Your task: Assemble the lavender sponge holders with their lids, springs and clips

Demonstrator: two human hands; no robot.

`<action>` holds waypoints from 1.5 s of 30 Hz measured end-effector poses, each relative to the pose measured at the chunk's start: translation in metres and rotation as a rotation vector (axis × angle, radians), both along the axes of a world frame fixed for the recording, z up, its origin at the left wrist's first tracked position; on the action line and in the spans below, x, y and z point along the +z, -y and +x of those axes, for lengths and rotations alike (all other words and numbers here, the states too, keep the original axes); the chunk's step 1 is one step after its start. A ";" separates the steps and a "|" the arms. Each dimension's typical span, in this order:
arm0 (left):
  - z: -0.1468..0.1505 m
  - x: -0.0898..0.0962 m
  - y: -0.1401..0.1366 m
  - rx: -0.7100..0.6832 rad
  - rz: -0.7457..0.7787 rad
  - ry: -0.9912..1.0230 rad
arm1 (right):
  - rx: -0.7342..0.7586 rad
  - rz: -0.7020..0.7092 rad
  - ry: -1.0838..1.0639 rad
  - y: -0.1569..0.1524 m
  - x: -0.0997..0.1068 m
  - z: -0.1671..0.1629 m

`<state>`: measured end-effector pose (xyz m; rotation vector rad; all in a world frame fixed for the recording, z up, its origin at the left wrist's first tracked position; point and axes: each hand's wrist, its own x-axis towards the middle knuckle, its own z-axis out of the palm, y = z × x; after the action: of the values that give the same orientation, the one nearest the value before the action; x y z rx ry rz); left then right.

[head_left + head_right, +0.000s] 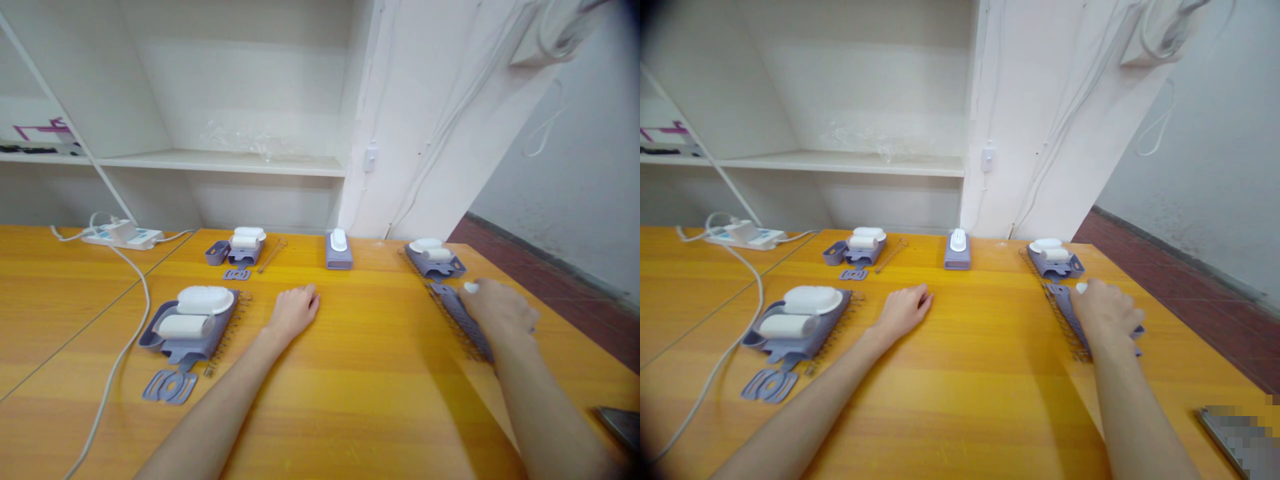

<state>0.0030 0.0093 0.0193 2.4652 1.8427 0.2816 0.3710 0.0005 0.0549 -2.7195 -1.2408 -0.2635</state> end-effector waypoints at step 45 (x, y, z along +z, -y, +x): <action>-0.004 -0.001 0.007 -0.242 0.171 0.188 | 0.992 0.225 -0.150 0.023 -0.030 -0.207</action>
<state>-0.0007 0.0023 0.0186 2.6326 1.4873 0.6562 0.1645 -0.0227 0.0252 -1.6242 -2.1282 -0.0612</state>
